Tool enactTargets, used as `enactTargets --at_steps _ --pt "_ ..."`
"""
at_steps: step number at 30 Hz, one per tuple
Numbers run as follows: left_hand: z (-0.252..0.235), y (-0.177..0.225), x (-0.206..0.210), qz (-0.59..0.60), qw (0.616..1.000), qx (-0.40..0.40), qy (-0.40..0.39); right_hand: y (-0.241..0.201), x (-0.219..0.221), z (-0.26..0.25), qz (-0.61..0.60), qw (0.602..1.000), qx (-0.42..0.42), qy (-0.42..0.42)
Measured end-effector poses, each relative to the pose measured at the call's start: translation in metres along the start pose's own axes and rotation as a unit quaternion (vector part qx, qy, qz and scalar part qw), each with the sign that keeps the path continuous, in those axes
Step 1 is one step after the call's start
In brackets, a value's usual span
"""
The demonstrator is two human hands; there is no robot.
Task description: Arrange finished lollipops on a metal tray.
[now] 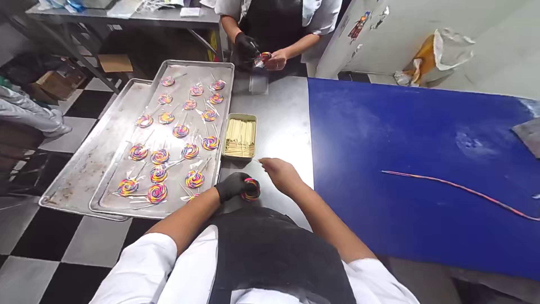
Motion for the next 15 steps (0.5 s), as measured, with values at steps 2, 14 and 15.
enactTargets --at_steps 2,14,15 --pt "-0.007 -0.011 0.002 0.101 0.991 0.09 -0.015 -0.009 -0.01 0.039 0.105 0.994 -0.014 0.037" --pt "0.081 0.059 0.005 0.009 0.977 0.195 0.082 -0.05 -0.03 0.106 0.287 0.923 -0.19 0.173" --pt "0.086 0.064 0.005 -0.001 0.977 0.2 0.079 -0.052 -0.032 0.108 0.293 0.917 -0.209 0.172"
Point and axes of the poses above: each hand's wrist, its own z-axis away from the middle knuckle, its own x-axis out of the palm, y = z × x, the point moved 4 cm from there along -z, towards the middle knuckle, and after that the axes turned 8 degrees about -z, right-handed, at the moved point
